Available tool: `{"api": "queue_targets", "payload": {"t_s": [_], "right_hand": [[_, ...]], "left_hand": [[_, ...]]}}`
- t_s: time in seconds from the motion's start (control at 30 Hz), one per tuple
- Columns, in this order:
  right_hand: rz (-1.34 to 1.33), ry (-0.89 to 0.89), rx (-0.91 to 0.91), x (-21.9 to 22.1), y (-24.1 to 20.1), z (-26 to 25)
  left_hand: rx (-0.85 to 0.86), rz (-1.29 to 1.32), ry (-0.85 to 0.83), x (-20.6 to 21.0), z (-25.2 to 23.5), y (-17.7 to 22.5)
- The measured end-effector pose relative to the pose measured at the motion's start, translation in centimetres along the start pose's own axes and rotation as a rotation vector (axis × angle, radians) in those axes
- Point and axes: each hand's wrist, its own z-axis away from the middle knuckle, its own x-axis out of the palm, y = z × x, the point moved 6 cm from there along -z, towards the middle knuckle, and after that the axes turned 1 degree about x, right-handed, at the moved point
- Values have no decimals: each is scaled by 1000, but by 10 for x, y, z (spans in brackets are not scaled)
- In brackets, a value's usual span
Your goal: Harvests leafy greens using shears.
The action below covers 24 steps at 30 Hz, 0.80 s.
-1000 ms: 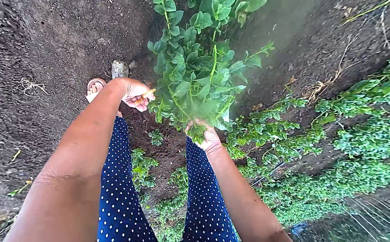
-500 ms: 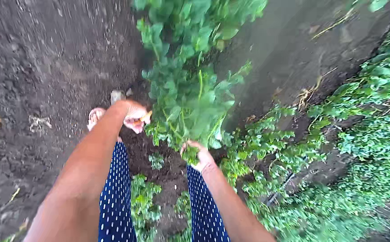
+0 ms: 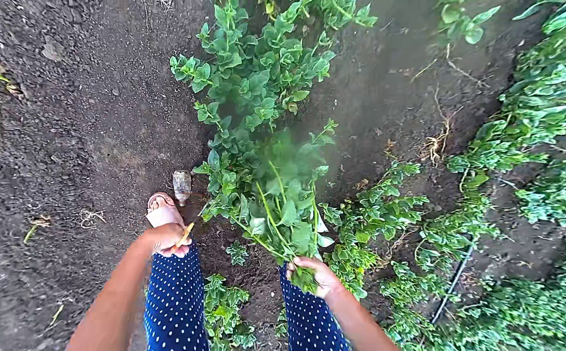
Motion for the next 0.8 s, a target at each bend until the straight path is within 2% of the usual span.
{"api": "queue_targets", "payload": {"t_s": [0.13, 0.3, 0.43, 0.5, 0.57, 0.6, 0.63, 0.7, 0.73, 0.8], "right_hand": [[30, 2, 7, -38, 5, 63], [-36, -155, -99, -82, -5, 131], [-131, -168, -195, -112, -20, 162], [-208, -74, -259, -124, -30, 167], [-292, 46, -332, -136, -38, 169], [-334, 88, -363, -143, -39, 171], [-379, 132, -382, -150, -38, 174], [-436, 149, -422, -162, -44, 173], [-449, 87, -455, -171, -45, 169], [-405, -144, -525, -194, -42, 159]], "left_hand": [[-43, 89, 65, 24, 40, -36], [-81, -156, 166, 54, 89, -43], [-118, -529, 231, 63, 148, -5], [-187, -702, 215, 77, 182, 29], [-168, -843, 158, 113, 224, 77], [-89, -922, 110, 138, 246, 103], [67, -1004, 89, 165, 268, 127], [575, -1052, 229, 210, 322, 180], [809, -1007, 311, 228, 351, 205], [1104, -878, 387, 253, 411, 243]]}}
